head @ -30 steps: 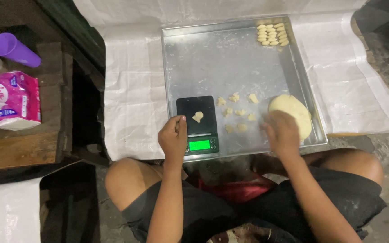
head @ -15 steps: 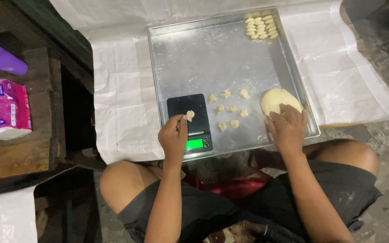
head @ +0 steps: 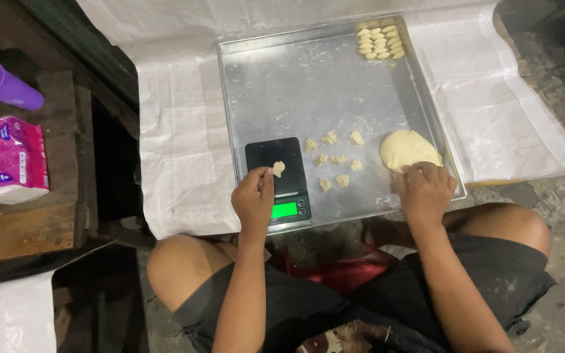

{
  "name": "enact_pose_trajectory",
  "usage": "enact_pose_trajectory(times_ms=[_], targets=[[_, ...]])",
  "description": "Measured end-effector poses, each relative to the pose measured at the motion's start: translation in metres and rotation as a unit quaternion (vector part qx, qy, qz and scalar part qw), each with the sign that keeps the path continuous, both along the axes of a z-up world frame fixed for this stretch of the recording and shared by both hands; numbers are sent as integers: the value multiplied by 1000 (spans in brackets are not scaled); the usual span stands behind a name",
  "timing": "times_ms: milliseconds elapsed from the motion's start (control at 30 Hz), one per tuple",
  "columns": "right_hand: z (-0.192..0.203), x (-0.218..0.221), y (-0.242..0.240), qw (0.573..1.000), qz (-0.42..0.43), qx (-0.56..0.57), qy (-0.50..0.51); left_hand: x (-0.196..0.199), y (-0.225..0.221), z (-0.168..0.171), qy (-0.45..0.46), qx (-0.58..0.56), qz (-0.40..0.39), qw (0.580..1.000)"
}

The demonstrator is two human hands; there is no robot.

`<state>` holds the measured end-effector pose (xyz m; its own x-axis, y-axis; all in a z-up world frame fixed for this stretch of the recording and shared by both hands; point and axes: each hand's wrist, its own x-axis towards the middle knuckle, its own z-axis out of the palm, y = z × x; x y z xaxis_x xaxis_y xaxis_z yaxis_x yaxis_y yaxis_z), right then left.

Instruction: Weighing small portions of dough on a digital scale and arranging them in a tray.

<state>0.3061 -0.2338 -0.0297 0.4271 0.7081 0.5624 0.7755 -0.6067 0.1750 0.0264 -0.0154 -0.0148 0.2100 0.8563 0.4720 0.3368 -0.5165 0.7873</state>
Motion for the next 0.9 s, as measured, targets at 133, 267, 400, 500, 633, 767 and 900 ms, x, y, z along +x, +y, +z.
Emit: enact_pose_trajectory(times_ms=[133,267,400,500,633,767,900], targets=[[7,-5,1,1000,-10,-17,-2,-1,2,-1,-9,-12,-1,1000],[17,-12,0,999,-9,-16,35,-1,0,1,-10,-17,-3,1000],[-3,2,-6,983,50,87,151,1,-1,5,-10,-14,-3,1000],[5,-19,8,910,113,225,329,3,1,-1,0,-9,7,1000],[30,-71,56,832,183,257,457,6,2,2,6,-8,7,1000],[23,-98,100,833,209,173,482,4,3,5,-6,-19,11,1000],[11,-110,146,857,258,90,437,0,5,7,-13,-20,15,1000]])
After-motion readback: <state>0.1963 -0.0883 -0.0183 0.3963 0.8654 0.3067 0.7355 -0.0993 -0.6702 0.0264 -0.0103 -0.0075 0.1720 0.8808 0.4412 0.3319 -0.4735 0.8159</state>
